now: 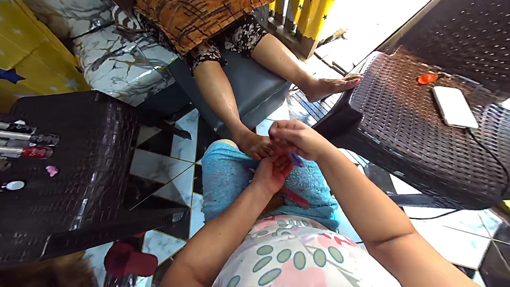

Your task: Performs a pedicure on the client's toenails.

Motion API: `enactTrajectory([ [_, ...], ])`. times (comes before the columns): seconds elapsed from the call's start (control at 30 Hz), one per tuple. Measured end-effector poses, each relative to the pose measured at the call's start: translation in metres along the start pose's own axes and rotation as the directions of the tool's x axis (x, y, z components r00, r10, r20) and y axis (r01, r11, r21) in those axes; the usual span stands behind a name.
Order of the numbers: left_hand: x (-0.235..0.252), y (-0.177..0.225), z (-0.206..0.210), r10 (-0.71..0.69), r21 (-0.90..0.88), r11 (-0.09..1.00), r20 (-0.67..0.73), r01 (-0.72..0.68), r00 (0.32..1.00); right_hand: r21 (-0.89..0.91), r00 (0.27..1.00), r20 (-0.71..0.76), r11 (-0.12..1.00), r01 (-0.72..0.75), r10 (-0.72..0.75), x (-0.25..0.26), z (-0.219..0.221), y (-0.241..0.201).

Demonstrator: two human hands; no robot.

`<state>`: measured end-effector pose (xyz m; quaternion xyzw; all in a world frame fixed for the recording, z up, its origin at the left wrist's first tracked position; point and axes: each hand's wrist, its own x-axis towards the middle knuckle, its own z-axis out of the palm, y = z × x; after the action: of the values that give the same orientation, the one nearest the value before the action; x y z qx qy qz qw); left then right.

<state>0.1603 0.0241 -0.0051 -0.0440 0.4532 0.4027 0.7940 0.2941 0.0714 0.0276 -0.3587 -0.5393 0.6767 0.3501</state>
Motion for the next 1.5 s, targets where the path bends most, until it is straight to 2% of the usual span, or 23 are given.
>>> enactTrajectory([
  [0.07, 0.000, 0.000, -0.004, 0.059, 0.020, 0.998, 0.150, -0.063, 0.987, -0.163, 0.967, 0.252, 0.987, 0.004, 0.038, -0.025, -0.003, -0.008],
  [0.13, 0.002, -0.001, -0.008, 0.094, -0.042, 0.995, 0.247, -0.086, 0.965, -0.360, 0.891, 0.451, 0.924, 0.129, 0.051, -0.049, 0.001, -0.006],
  [0.2, 0.003, -0.001, -0.008, 0.108, -0.157, 0.986, 0.300, -0.063, 0.948, -0.502, 0.838, 0.543, 0.822, 0.270, 0.056, -0.067, 0.016, 0.005],
  [0.3, 0.006, 0.000, -0.010, 0.167, -0.260, 0.963, 0.377, -0.069, 0.911, -0.722, 0.913, 0.406, 0.626, 0.294, 0.040, -0.083, 0.054, 0.030],
  [0.37, 0.003, 0.002, -0.006, 0.213, -0.299, 0.949, 0.365, -0.103, 0.906, -0.832, 0.947, 0.316, 0.463, 0.304, -0.053, -0.089, 0.071, 0.050],
  [0.43, -0.002, 0.004, 0.002, 0.231, -0.361, 0.926, 0.300, -0.113, 0.926, -0.854, 0.931, 0.343, 0.372, 0.364, -0.125, -0.091, 0.077, 0.062],
  [0.53, -0.006, 0.009, 0.011, 0.170, -0.381, 0.922, 0.229, -0.073, 0.958, -0.833, 0.883, 0.429, 0.294, 0.469, -0.191, -0.087, 0.088, 0.067],
  [0.57, -0.005, 0.010, 0.011, 0.146, -0.366, 0.929, 0.228, -0.054, 0.963, -0.844, 0.883, 0.433, 0.262, 0.467, -0.179, -0.084, 0.092, 0.067],
  [0.67, -0.006, 0.010, 0.009, 0.089, -0.324, 0.946, 0.203, -0.019, 0.975, -0.885, 0.875, 0.407, 0.124, 0.448, -0.261, -0.077, 0.103, 0.080],
  [0.73, -0.006, 0.011, 0.005, 0.058, -0.295, 0.956, 0.201, 0.004, 0.978, -0.868, 0.872, 0.431, 0.159, 0.471, -0.233, -0.075, 0.102, 0.077],
  [0.8, -0.009, 0.014, 0.003, 0.030, -0.260, 0.965, 0.188, 0.020, 0.982, -0.816, 0.872, 0.477, 0.314, 0.486, -0.110, -0.074, 0.093, 0.063],
  [0.87, -0.010, 0.015, -0.001, 0.003, -0.228, 0.973, 0.170, 0.036, 0.985, -0.746, 0.842, 0.539, 0.477, 0.464, 0.024, -0.074, 0.080, 0.046],
  [0.97, -0.008, 0.017, -0.010, -0.042, -0.192, 0.979, 0.133, 0.067, 0.990, -0.647, 0.823, 0.568, 0.619, 0.445, 0.002, -0.081, 0.058, 0.023],
  [1.03, -0.008, 0.017, -0.014, -0.063, -0.179, 0.981, 0.101, 0.080, 0.993, -0.579, 0.861, 0.502, 0.706, 0.407, -0.085, -0.088, 0.041, 0.013],
  [1.1, -0.008, 0.016, -0.017, -0.076, -0.151, 0.985, 0.085, 0.088, 0.994, -0.483, 0.914, 0.374, 0.809, 0.335, -0.155, -0.094, 0.024, 0.010],
  [1.17, -0.007, 0.015, -0.018, -0.069, -0.136, 0.988, 0.076, 0.079, 0.995, -0.303, 0.969, 0.202, 0.932, 0.198, -0.141, -0.098, 0.013, 0.015],
  [1.2, -0.007, 0.015, -0.019, -0.071, -0.143, 0.986, 0.072, 0.081, 0.995, -0.205, 0.992, 0.099, 0.973, 0.102, -0.083, -0.100, 0.012, 0.016],
  [1.27, -0.006, 0.014, -0.018, -0.074, -0.154, 0.984, 0.068, 0.084, 0.995, -0.128, 0.996, -0.070, 0.990, -0.064, 0.055, -0.099, 0.016, 0.014],
  [1.33, -0.003, 0.012, -0.018, -0.063, -0.190, 0.978, 0.096, 0.080, 0.993, -0.243, 0.979, -0.171, 0.959, -0.149, 0.109, -0.095, 0.019, 0.011],
  [1.43, 0.001, 0.008, -0.014, -0.038, -0.202, 0.978, 0.102, 0.058, 0.994, -0.547, 0.971, -0.238, 0.822, -0.157, 0.026, -0.088, 0.020, 0.018],
  [1.5, 0.003, 0.004, -0.012, -0.016, -0.197, 0.980, 0.092, 0.034, 0.996, -0.646, 0.967, -0.256, 0.747, -0.159, -0.016, -0.083, 0.024, 0.022],
])
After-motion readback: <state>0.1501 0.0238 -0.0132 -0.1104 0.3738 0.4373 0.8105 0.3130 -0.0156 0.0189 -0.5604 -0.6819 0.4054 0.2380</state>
